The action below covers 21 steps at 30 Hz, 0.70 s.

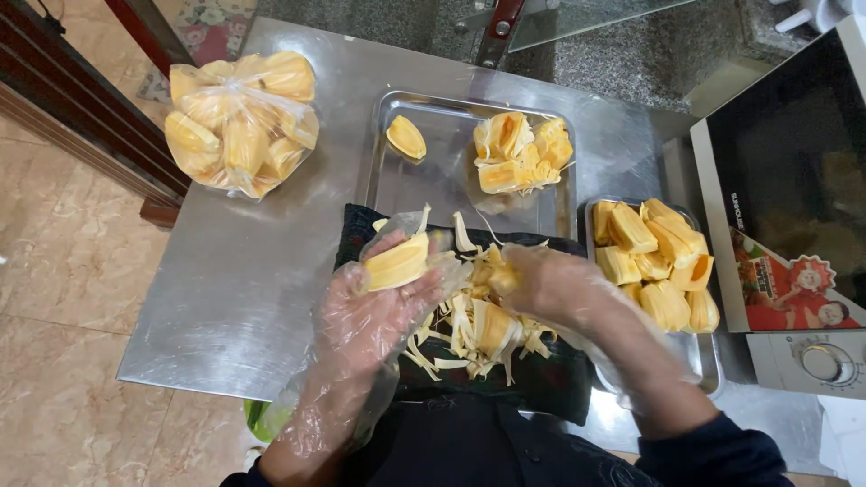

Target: Shredding jackfruit segments by hand into thin strips

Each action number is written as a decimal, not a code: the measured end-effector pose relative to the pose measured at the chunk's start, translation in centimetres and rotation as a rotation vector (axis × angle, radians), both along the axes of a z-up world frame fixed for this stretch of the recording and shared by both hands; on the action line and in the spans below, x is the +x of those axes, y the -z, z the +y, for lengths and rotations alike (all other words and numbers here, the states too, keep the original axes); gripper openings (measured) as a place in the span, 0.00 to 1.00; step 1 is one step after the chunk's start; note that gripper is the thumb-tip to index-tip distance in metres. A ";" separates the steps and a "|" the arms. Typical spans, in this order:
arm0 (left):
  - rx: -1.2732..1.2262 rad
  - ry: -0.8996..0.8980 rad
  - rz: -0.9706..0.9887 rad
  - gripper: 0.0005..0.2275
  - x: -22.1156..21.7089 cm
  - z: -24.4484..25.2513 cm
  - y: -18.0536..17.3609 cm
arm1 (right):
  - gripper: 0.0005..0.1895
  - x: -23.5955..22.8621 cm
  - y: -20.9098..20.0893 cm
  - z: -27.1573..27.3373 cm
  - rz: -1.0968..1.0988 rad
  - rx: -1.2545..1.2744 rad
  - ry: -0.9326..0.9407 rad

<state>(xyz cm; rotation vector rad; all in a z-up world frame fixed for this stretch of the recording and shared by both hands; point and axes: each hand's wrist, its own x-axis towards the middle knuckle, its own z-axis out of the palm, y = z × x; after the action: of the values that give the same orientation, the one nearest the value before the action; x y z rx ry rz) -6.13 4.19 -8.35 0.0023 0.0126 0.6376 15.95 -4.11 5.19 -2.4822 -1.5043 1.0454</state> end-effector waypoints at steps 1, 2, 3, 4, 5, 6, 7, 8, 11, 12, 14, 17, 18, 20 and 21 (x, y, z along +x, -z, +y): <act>0.006 0.006 -0.005 0.28 0.1 0.0 -0.1 | 0.39 0.0 1.0 0.4 -0.137 -0.185 -0.127; 0.013 0.012 -0.011 0.28 0.2 -0.1 -0.2 | 0.44 0.0 2.0 0.8 -0.275 -0.369 -0.253; 0.013 0.005 -0.009 0.28 0.3 -0.1 -0.1 | 0.44 0.1 1.7 0.7 -0.275 -0.368 -0.260; -0.024 0.033 -0.047 0.28 0.4 -0.2 0.0 | 0.45 0.1 1.4 0.6 -0.258 -0.308 -0.239; -0.059 0.061 -0.085 0.29 0.4 -0.2 0.1 | 0.47 0.1 1.1 0.6 -0.240 -0.248 -0.219; -0.058 0.054 -0.083 0.29 0.7 -0.4 -0.3 | 0.47 0.4 0.8 0.3 -0.239 -0.246 -0.226; -0.104 0.080 -0.142 0.29 0.9 -0.5 -0.6 | 0.44 0.7 0.4 0.0 -0.204 -0.218 -0.206; -0.150 0.107 -0.202 0.30 1.1 -0.6 -1.0 | 0.41 1.0 0.1 -0.3 -0.168 -0.190 -0.186; -0.166 0.125 -0.195 0.35 2.5 -0.7 2.2 | 0.31 1.5 -0.2 -0.3 -0.065 -0.002 -0.007; -0.167 0.125 -0.195 0.35 2.7 -0.9 1.6 | 0.31 1.2 -0.4 -0.8 -0.064 -0.003 -0.007; -0.125 0.139 -0.181 0.39 3.2 -1.4 0.4 | 0.36 0.7 -0.8 -1.7 -0.074 0.245 -0.086; -0.048 0.179 -0.069 0.41 4.6 -1.7 2.7 | 0.35 -0.6 -0.5 -2.1 -0.092 0.558 -0.330; -0.047 0.182 -0.069 0.41 4.7 -2.0 1.0 | 0.35 -0.6 -0.4 -1.7 -0.092 0.560 -0.327; -0.148 0.298 0.226 0.41 4.9 -2.6 -2.5 | 0.21 -0.5 -0.2 -0.9 0.066 0.655 -0.479; -0.144 0.298 0.225 0.41 4.7 -2.7 -2.0 | 0.21 0.3 1.6 -0.9 0.064 0.658 -0.479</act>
<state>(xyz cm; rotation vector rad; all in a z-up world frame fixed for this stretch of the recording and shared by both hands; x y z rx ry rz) -1.42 1.51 -6.33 -0.0627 0.2706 0.3350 16.27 -5.02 3.61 -1.6741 -2.0537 0.5161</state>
